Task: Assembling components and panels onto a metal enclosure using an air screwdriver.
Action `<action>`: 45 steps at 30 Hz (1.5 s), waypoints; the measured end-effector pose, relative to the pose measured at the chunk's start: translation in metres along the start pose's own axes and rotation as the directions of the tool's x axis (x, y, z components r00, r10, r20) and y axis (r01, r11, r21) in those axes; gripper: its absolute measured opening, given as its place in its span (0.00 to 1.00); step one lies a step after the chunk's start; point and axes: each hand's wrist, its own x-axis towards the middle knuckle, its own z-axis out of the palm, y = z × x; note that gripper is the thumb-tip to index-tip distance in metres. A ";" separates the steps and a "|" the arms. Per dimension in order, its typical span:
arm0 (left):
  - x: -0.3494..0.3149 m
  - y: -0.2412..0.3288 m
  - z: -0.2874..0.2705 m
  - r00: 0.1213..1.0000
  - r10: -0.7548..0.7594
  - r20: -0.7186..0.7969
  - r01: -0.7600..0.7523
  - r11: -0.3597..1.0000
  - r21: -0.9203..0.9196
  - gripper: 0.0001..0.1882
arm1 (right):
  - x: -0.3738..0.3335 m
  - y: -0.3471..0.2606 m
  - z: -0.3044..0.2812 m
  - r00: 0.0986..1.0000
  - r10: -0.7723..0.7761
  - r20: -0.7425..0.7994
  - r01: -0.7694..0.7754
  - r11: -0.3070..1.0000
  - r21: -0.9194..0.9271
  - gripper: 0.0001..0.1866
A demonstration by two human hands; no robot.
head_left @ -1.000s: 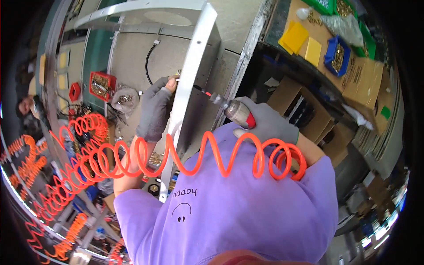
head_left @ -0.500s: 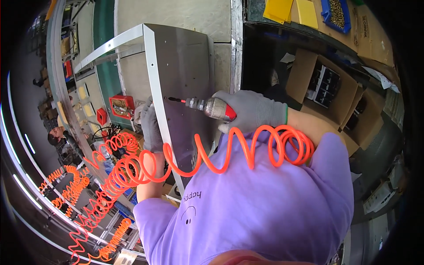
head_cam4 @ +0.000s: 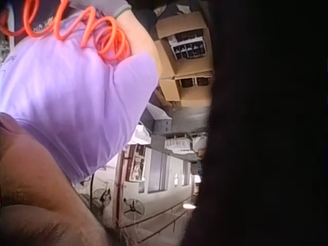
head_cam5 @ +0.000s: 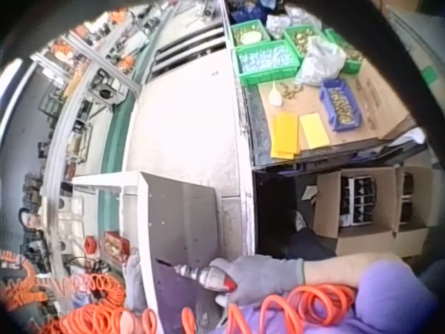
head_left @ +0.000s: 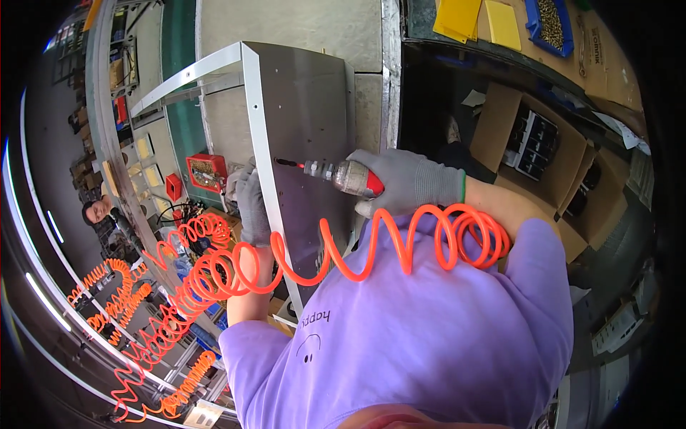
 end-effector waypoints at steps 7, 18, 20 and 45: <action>0.006 -0.006 -0.009 0.993 0.046 0.104 -0.046 0.999 0.003 0.12 | 0.001 -0.001 0.001 1.000 0.014 0.016 -0.015 0.999 0.044 0.33; 0.002 0.000 0.003 0.996 -0.046 -0.080 0.043 0.998 -0.041 0.13 | 0.002 0.002 0.001 1.000 0.000 0.023 -0.003 0.995 0.100 0.33; 0.003 0.000 0.003 0.997 -0.033 -0.076 0.031 0.999 -0.022 0.13 | 0.003 0.004 0.001 0.999 -0.032 0.039 0.025 0.985 0.173 0.33; 0.020 -0.011 -0.010 0.890 -0.454 0.028 0.387 0.724 -0.571 0.13 | -0.001 -0.012 -0.018 0.980 0.030 0.199 -0.093 0.945 0.315 0.24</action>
